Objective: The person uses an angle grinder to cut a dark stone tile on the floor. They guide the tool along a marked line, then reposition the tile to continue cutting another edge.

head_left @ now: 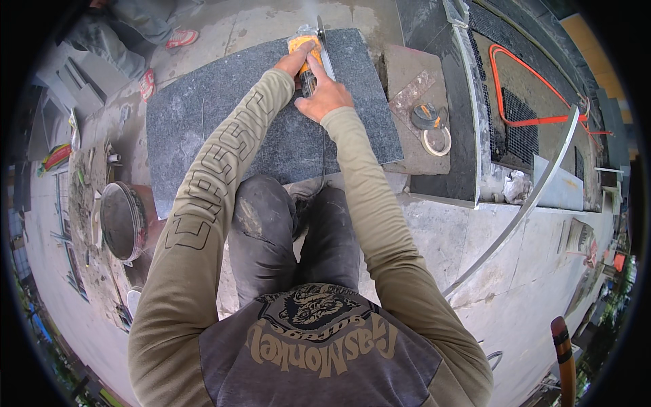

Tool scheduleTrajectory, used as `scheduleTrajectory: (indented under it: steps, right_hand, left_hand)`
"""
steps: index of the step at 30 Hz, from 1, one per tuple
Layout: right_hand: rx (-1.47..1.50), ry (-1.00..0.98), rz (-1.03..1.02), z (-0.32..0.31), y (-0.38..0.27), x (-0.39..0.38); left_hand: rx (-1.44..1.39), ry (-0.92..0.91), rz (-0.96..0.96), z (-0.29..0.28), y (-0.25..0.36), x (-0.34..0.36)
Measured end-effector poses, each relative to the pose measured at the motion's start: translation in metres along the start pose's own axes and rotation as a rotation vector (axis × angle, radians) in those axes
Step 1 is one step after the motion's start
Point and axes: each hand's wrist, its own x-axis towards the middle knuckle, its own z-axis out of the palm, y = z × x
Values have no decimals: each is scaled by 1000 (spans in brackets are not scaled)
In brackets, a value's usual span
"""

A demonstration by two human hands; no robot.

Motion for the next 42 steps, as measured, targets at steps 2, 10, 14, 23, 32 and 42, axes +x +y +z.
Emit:
scheduleTrajectory:
  steps: [2, 10, 14, 23, 32, 42]
  right_hand:
    - [-3, 3, 2, 0, 0, 1]
    - [17, 46, -27, 0, -1, 14]
    - [-3, 29, -23, 0, -4, 2]
    - [57, 35, -64, -5, 5, -39]
    - [19, 18, -46, -2, 1, -22]
    - [25, 42, -48, 4, 4, 0]
  left_hand:
    - [-6, -13, -8, 1, 3, -4]
    - [-145, -48, 20, 9, 18, -18]
    - [-312, -134, 45, 5, 10, -32]
    - [-140, -72, 3, 18, -1, -73]
    - [-102, -71, 42, 7, -4, -42]
    - [-214, -87, 34, 9, 4, -24]
